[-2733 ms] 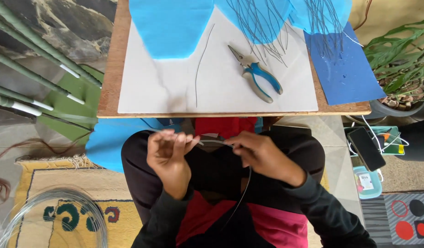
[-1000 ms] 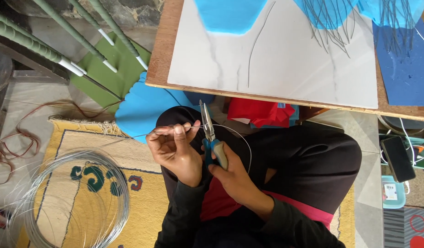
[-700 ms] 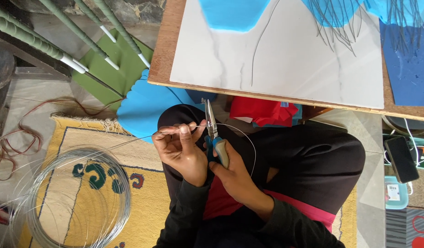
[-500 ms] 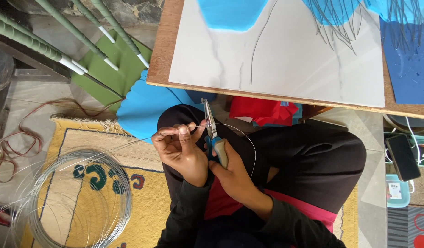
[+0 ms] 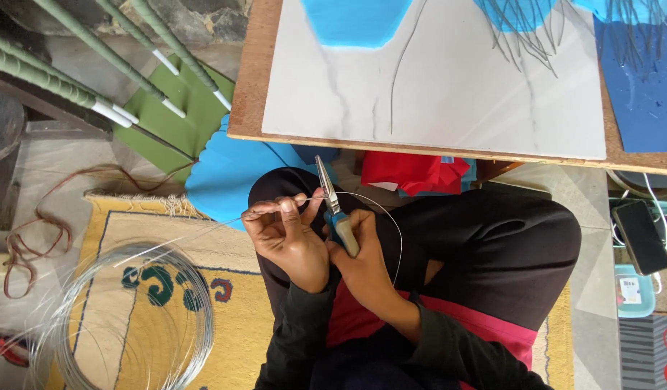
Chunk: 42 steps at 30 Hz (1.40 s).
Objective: Measuring, cutting, and arranging thin metal wires onto foam petal shapes for a craft project.
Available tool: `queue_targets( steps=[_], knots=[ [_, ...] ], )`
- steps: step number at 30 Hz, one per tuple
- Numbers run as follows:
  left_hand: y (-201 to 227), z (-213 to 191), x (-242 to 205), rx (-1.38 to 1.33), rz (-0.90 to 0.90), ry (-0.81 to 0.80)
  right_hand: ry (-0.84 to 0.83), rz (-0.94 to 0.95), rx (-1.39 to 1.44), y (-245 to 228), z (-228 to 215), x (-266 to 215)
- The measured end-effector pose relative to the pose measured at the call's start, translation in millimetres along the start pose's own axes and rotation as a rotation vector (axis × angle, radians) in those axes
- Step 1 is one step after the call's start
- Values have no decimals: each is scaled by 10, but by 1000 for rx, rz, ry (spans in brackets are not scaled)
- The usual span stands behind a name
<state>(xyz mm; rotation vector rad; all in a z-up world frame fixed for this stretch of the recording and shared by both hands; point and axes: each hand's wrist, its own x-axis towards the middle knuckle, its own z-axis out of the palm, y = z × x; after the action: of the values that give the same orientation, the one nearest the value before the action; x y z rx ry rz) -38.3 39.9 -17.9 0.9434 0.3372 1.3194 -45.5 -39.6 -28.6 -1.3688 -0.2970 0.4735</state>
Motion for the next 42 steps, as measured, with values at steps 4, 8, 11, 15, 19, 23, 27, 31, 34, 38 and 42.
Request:
queue_targets(
  steps=[4, 8, 11, 15, 19, 23, 27, 31, 34, 38, 42],
  knots=[
    [-52, -23, 0, -26, -24, -6, 3, 53, 26, 1, -14, 44],
    [-68, -7, -46, -21, -25, -28, 9, 107, -91, 66, -66, 65],
    [-32, 39, -59, -28, -25, -33, 16, 80, -199, 9, -98, 66],
    [-25, 60, -55, -26, -12, -41, 18, 29, -213, -1, -112, 83],
    [-36, 75, -66, -23, 1, -48, 27, -15, -218, 12, -93, 93],
    [-58, 86, -73, -24, 38, -40, 54, -56, -246, 58, -95, 115],
    [-106, 49, -99, 47, 142, -64, 66, -119, -338, 94, -125, 141],
    [-104, 28, -89, 29, 108, -76, 103, -158, -389, -19, -150, 161],
    [-111, -14, -45, -83, -89, -107, 65, -153, -314, -39, -169, 146],
    [-112, -81, -24, -160, -292, -123, 0, -60, -127, 86, -134, 79],
    [-152, -97, -39, -158, -319, -79, -21, -85, -120, 137, -152, 115]
  ],
)
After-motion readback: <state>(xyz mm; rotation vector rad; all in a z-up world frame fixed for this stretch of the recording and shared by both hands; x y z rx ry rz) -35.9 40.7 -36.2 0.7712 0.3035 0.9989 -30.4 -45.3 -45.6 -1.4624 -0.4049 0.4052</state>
